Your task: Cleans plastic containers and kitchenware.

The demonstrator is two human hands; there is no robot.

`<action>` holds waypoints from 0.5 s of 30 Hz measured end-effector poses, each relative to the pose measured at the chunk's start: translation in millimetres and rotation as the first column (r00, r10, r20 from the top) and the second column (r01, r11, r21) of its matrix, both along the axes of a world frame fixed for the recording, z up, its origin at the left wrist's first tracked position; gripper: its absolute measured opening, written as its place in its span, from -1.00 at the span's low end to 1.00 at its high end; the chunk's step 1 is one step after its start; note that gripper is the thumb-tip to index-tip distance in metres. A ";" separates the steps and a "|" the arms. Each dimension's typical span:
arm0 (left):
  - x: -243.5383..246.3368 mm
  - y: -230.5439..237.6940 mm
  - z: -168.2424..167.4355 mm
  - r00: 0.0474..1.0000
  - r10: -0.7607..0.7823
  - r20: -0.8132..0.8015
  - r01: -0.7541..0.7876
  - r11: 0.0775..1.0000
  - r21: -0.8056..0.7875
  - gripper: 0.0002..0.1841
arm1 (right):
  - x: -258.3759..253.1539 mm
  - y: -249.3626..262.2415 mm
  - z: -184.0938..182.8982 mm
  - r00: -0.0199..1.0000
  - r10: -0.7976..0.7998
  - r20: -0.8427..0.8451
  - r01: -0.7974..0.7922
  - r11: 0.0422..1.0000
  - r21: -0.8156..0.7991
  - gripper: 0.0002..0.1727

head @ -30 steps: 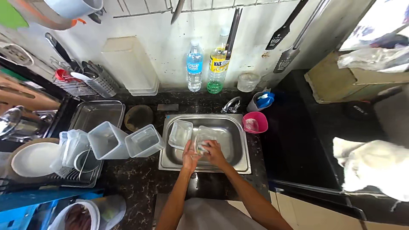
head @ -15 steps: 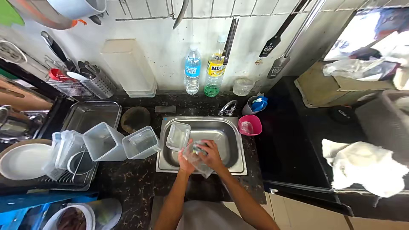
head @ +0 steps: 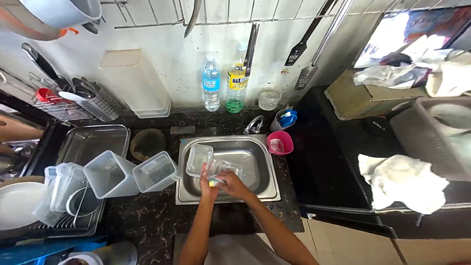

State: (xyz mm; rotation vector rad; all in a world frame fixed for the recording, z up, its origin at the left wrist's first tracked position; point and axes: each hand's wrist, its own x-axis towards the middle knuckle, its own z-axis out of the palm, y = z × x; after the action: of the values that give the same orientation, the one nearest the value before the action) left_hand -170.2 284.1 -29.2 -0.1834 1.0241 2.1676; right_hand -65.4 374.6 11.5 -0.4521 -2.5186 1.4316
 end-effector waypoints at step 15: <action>25.0 17.9 27.8 0.808 -0.574 -0.138 0.495 0.786 -0.370 -0.04 | 14.3 23.2 -31.4 0.776 -0.631 0.002 0.428 0.524 -0.736 -0.39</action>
State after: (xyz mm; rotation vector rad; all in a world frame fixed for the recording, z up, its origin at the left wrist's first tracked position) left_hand -145.2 302.0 -1.3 0.2200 1.3719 1.5127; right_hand -51.1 397.8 -19.8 -0.9825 -1.3083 1.9453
